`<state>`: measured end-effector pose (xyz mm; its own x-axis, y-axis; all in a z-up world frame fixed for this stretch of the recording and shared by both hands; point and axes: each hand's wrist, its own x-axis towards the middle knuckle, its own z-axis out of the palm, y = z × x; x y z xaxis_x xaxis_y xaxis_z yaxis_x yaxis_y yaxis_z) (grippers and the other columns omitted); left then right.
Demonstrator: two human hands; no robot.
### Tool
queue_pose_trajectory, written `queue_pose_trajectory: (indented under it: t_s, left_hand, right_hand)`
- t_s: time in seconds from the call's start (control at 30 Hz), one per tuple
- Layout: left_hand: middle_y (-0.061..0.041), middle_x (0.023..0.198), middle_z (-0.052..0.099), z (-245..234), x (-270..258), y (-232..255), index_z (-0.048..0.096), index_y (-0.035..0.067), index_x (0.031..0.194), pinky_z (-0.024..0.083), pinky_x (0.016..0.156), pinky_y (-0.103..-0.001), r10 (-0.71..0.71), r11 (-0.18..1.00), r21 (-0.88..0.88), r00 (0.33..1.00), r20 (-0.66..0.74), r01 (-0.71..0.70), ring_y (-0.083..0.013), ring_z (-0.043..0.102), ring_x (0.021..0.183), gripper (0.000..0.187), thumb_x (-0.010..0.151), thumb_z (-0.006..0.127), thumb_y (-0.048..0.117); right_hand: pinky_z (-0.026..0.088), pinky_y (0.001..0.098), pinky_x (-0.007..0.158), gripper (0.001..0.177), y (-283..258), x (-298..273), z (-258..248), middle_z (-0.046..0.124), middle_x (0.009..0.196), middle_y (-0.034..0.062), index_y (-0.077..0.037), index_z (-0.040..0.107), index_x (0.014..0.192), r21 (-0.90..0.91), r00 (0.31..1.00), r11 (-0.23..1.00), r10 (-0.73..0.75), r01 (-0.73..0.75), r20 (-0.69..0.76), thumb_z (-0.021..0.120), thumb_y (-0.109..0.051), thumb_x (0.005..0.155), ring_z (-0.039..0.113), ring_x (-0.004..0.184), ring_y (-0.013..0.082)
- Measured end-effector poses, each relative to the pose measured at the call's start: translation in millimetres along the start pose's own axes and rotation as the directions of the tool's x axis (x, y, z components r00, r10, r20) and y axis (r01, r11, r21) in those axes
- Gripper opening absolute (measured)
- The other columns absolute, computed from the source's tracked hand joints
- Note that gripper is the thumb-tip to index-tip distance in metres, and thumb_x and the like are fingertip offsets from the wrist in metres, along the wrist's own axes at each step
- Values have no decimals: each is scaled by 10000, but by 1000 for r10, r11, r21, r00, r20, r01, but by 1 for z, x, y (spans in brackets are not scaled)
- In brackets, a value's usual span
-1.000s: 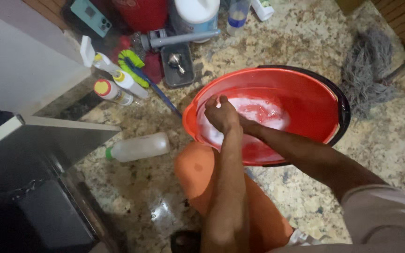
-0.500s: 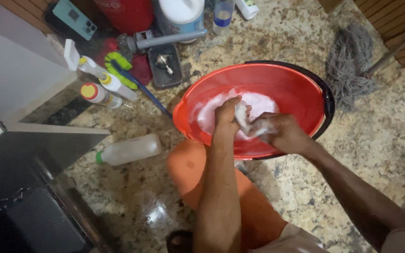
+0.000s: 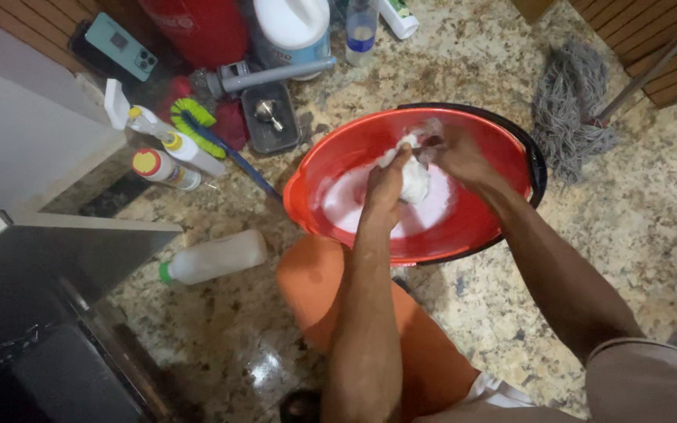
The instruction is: The person sits on the floor and wipes the exterior and interior of a white bathroom cabinet using a white cloth. They clean the drawer front, open the drawer to wipe the inside, and then open the cabinet door to wipe the interior surfaces.
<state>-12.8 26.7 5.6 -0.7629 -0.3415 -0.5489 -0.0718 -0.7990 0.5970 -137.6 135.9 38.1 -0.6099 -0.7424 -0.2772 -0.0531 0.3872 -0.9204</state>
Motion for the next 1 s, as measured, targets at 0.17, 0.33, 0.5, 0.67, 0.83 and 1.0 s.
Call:
queue_pose_trajectory:
  t_s: [0.17,0.33,0.5,0.67,0.83,1.0]
  left_hand:
    - [-43,924,735,2,-13,5,707,54,1126,563,656,-331,-59,998,26,991,119,57,-150,700,754,332,930,727,320]
    - [-65,960,734,3,-15,-3,714,6,1116,535,720,-367,126,844,508,984,124,-172,-186,661,831,365,808,809,177]
    - [-249,1113,647,13,-22,-2,542,-40,1214,561,853,-468,380,348,907,920,96,-238,-395,658,1012,785,593,980,157]
    - [-222,1031,700,18,-26,7,527,-19,1247,554,853,-491,253,319,941,967,30,-113,-406,691,1001,772,674,924,312]
    - [-119,917,762,12,-21,9,712,33,1114,608,665,-415,4,890,457,1000,23,-14,-283,760,808,412,824,777,318]
    - [-150,932,725,23,-25,11,644,72,1164,587,525,-367,-155,962,-137,885,439,236,-252,719,682,342,1037,675,389]
  right_hand:
    - [509,361,934,543,58,-14,5,660,1323,78,-94,612,1365,-233,995,968,-83,93,55,535,5,837,599,1200,215]
    - [568,398,907,320,79,-17,-13,721,1220,173,-73,751,1120,-589,937,742,-339,321,83,726,-72,801,681,1120,296]
    - [558,389,768,188,12,-19,6,774,962,143,-74,768,1052,-315,922,908,158,-276,-353,786,-166,890,750,863,237]
    - [524,383,727,247,-21,-24,12,705,936,79,-54,695,1015,-161,945,985,8,-63,-326,830,-193,861,655,859,230]
    - [584,318,782,246,11,-22,-19,705,1062,35,-112,666,1095,450,981,889,-1,90,-195,690,-278,914,696,977,159]
    - [565,320,748,395,97,8,15,680,1089,109,-40,572,1239,913,914,319,-229,-253,334,511,-393,1073,668,916,209]
